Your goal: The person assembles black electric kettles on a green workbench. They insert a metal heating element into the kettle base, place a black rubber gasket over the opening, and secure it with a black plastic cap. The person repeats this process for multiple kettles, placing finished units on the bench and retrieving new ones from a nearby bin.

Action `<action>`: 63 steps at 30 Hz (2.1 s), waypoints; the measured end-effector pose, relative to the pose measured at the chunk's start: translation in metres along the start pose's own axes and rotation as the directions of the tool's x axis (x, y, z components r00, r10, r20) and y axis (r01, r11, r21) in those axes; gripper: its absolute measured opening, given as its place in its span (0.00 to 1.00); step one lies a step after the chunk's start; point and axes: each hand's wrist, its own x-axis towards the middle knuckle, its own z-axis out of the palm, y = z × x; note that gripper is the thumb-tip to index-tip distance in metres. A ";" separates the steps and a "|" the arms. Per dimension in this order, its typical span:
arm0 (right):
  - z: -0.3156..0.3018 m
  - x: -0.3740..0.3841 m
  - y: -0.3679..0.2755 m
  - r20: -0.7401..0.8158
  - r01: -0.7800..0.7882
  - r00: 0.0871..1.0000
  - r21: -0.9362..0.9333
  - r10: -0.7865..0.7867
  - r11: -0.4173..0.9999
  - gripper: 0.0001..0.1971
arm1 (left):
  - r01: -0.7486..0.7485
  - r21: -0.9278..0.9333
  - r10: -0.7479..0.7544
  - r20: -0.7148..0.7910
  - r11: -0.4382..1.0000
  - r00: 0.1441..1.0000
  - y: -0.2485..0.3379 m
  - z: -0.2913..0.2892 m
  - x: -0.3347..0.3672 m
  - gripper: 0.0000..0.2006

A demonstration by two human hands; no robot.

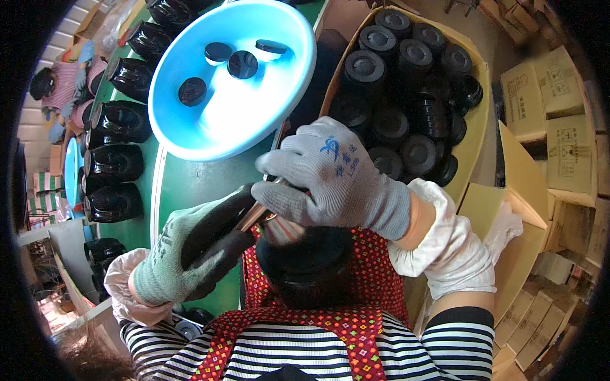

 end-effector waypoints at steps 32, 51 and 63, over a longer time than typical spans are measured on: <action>0.039 -0.039 0.029 -0.016 0.108 0.994 0.256 -0.108 0.961 0.13 | -0.361 -0.351 0.413 0.082 0.864 0.907 0.009 0.030 0.045 0.25; -0.011 -0.036 -0.061 0.143 -0.189 0.964 -0.230 0.226 0.955 0.19 | -0.459 0.300 0.307 0.437 0.836 0.845 -0.095 -0.005 0.077 0.28; -0.065 -0.012 -0.037 0.346 0.029 0.938 -0.070 -0.003 0.997 0.12 | -0.467 0.660 0.578 0.061 0.588 0.814 -0.018 0.026 0.028 0.25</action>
